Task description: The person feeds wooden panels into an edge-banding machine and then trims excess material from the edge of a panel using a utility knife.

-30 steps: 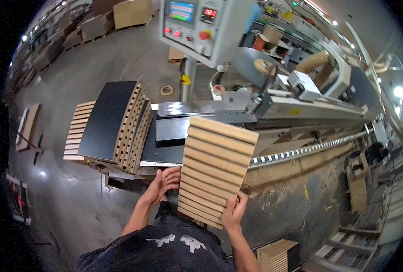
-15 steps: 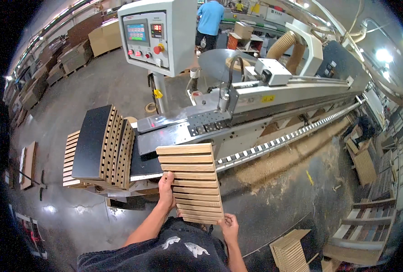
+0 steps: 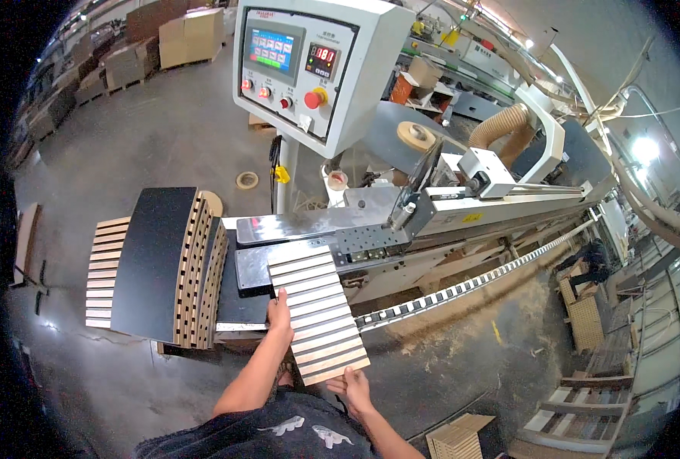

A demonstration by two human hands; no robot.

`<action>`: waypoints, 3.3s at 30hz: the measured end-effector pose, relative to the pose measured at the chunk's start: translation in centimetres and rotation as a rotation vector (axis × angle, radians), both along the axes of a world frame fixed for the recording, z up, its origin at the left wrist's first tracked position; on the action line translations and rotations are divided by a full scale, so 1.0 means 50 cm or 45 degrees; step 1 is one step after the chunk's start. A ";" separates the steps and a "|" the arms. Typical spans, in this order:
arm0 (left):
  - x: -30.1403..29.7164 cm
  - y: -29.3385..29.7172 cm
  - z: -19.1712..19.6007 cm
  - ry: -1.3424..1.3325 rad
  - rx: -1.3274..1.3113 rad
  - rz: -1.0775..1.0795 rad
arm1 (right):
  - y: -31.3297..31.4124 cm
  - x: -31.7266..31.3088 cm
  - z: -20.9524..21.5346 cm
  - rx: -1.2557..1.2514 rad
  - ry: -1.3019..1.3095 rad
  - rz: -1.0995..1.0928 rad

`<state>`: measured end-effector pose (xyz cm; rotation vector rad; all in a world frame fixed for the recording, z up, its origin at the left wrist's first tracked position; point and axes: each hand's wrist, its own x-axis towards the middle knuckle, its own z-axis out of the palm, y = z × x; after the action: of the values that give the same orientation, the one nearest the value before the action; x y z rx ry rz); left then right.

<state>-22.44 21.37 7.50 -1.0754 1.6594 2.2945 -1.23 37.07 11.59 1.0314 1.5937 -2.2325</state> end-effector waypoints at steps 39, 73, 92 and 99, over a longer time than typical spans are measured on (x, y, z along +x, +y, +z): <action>-0.141 0.444 -0.005 0.135 -0.183 -0.332 | 0.356 -0.190 -0.048 -0.140 0.383 0.140; 0.326 -0.325 0.301 0.695 -0.878 1.172 | 0.730 -0.227 -0.142 0.538 0.138 -0.589; 0.325 -0.537 0.311 0.662 -0.815 0.775 | -0.479 -0.176 0.255 0.032 0.780 0.787; 0.390 -0.427 0.330 0.803 -0.032 0.503 | -0.500 -0.191 0.281 -0.260 0.590 0.396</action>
<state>-2.95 0.00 23.98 -0.7765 1.7862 3.1233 -10.79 12.05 25.66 0.1979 1.5082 -2.4499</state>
